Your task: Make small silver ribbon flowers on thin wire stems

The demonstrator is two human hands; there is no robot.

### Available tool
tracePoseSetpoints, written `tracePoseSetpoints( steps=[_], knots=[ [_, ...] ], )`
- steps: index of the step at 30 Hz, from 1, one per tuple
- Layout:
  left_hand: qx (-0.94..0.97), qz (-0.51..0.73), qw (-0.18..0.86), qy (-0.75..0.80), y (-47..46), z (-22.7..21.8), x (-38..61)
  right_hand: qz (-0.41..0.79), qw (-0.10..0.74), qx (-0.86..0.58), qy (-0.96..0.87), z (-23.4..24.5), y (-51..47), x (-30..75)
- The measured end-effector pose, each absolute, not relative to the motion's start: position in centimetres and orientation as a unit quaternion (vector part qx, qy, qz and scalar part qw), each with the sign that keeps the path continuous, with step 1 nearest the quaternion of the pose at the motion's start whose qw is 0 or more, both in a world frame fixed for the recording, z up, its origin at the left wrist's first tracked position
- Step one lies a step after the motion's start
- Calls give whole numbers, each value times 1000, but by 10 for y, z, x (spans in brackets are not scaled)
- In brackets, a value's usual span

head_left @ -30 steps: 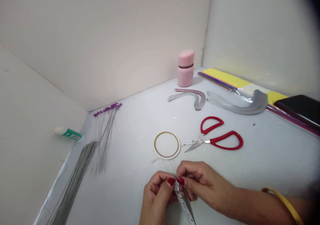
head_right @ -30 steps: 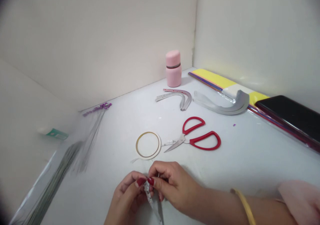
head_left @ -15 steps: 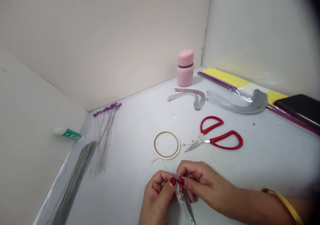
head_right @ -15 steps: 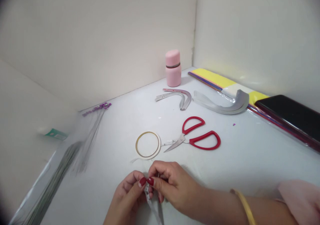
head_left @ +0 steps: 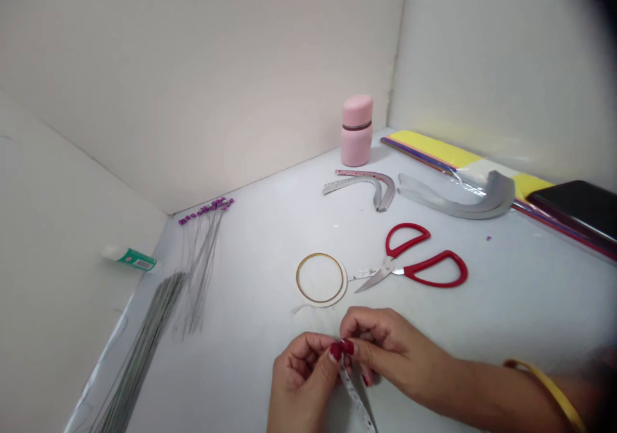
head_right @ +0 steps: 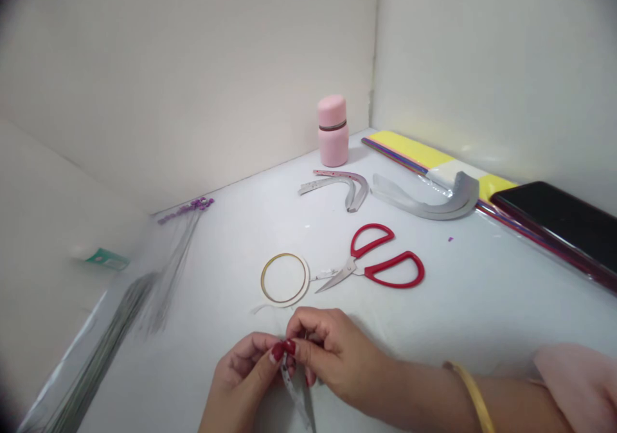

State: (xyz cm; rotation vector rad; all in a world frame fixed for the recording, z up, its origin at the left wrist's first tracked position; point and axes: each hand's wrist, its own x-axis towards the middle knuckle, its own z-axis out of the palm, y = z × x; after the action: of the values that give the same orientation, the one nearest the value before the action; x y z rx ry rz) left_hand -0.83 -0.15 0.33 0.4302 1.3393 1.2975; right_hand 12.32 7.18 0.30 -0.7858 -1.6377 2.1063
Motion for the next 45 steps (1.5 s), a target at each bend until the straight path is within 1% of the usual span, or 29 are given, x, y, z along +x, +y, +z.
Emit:
tracePoseSetpoints(
  steps=[2, 7, 20, 26, 33, 41, 45],
  knots=[
    [184, 557, 567, 579, -2, 4, -8, 742, 177, -279, -584, 4, 72, 123],
    [179, 552, 582, 570, -1, 4, -8, 742, 172, -280, -585, 2, 71, 124],
    [212, 543, 523, 622, 1, 14, -3, 694, 166, -279, -643, 6, 68, 126],
    [207, 548, 541, 604, 1, 11, -3, 696, 156, -285, -641, 8, 68, 126],
    [195, 560, 589, 548, -1, 4, -7, 730, 179, -286, -594, 5, 72, 123],
    [223, 541, 538, 607, -3, 0, -10, 755, 185, -297, -555, 2, 71, 124],
    [230, 563, 506, 612, -2, 4, -14, 717, 158, -296, -612, -1, 68, 125]
  ],
)
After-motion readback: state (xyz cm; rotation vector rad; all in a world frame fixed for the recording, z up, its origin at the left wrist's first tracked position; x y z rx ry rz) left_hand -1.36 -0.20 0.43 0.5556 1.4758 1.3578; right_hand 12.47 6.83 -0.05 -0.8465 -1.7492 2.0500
